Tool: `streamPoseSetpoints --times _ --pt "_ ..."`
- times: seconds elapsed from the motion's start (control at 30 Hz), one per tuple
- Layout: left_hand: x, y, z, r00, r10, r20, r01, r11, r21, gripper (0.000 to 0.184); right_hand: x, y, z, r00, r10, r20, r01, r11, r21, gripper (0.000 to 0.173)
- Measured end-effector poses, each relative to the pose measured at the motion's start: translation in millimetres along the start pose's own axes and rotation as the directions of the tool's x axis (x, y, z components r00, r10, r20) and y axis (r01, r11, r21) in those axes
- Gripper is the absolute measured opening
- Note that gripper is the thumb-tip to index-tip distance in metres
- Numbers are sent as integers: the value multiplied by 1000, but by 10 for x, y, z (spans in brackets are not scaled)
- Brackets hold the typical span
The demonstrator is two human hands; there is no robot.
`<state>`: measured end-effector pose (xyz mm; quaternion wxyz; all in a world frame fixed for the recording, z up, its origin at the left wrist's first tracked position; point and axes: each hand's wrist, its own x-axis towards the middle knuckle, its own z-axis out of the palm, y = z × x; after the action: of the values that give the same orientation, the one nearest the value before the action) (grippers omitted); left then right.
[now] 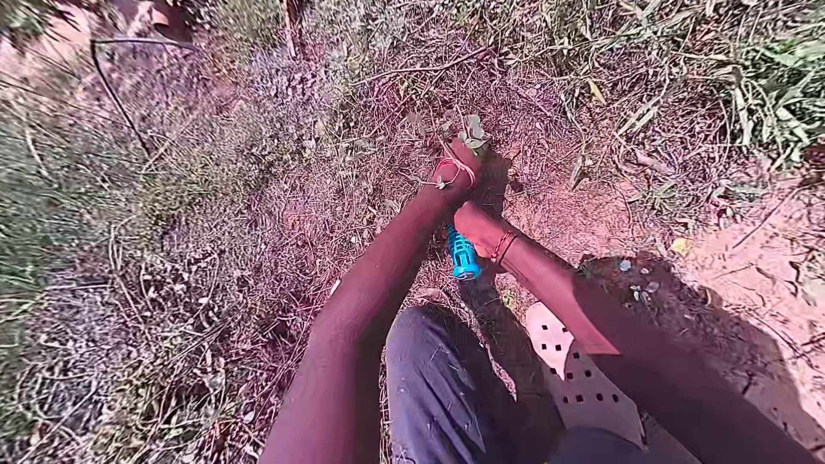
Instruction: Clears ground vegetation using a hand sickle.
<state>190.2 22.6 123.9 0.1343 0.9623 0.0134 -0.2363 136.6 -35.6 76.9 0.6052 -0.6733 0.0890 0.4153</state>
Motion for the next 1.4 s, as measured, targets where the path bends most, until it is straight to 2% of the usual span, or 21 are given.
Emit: streamPoseSetpoints --times 0.03,0.1,0.17,0.23,0.33,0.4,0.47,0.53,0.63,0.73,0.8,0.83,0.9,1.0,1.07,1.13,1.17,1.23,1.3,1.33,1.4 --pt "209 -66 160 998 7 -55 -6 1000 28 40 -9 -12 -2 1000 14 -1 -14 1000 -10 24" --pt "660 -148 294 1000 15 6 -16 991 133 49 37 -28 5 999 48 7 -48 998 33 29" --pt "890 -374 352 997 81 -4 -79 989 128 47 130 -38 58 997 75 4 -75 991 107 36" --pt "1010 -693 312 999 32 -35 -27 991 128 46 259 1 132 998 44 48 -48 994 94 47" --pt "936 -684 -183 977 -213 33 192 930 314 62 275 46 227 998 1 62 -7 994 107 59" --pt "965 -935 -282 973 -230 8 208 894 397 68 127 47 247 988 15 156 -48 978 204 70" --pt "843 -1305 -335 974 -210 -90 228 907 354 58 24 81 339 970 17 244 -102 935 341 64" --pt "475 -1281 -541 949 -315 -32 307 891 334 50 -89 107 424 933 39 359 -215 859 465 48" --pt "49 -1777 -593 920 -364 -144 391 849 355 37 -168 138 679 876 6 481 -273 830 487 44" --pt "-362 -2676 -497 907 -344 -242 420 769 482 35 -245 190 902 813 17 583 -241 920 309 67" --pt "-804 -3009 -408 891 -375 -257 454 759 467 40 -250 181 1018 769 41 638 -65 998 14 82" --pt "-1024 -3151 -282 872 -433 -231 490 747 449 44 -270 162 1082 759 71 647 87 974 -208 81" --pt "-1468 -3399 -14 809 -574 -127 571 716 401 48 -365 118 1266 734 109 670 395 734 -552 80" --pt "-1877 -3731 336 692 -720 55 677 673 297 57 -491 172 1336 721 33 692 617 423 -664 73" --pt "-1904 -3618 315 676 -735 51 688 655 313 54 -518 163 1155 748 -27 663 623 374 -687 65" --pt "-1842 -3187 132 731 -679 -71 657 673 338 39 -582 180 869 795 -76 602 574 416 -706 58" --pt "-1783 -2996 73 799 -567 -200 600 729 331 32 -628 211 703 823 -100 560 537 459 -707 58" --pt "-1564 -2698 21 903 -190 -386 343 860 379 29 -761 345 397 878 -146 457 456 547 -702 54" --pt "-1193 -2335 15 936 70 -344 65 929 364 29 -943 550 154 921 -173 348 376 619 -689 51" --pt "-975 -2121 40 952 93 -291 1 952 307 30 -1023 689 58 935 -220 277 353 657 -666 50" --pt "-512 -1744 150 984 16 -176 17 983 183 52 -1135 1012 -88 916 -399 47 343 716 -608 48"
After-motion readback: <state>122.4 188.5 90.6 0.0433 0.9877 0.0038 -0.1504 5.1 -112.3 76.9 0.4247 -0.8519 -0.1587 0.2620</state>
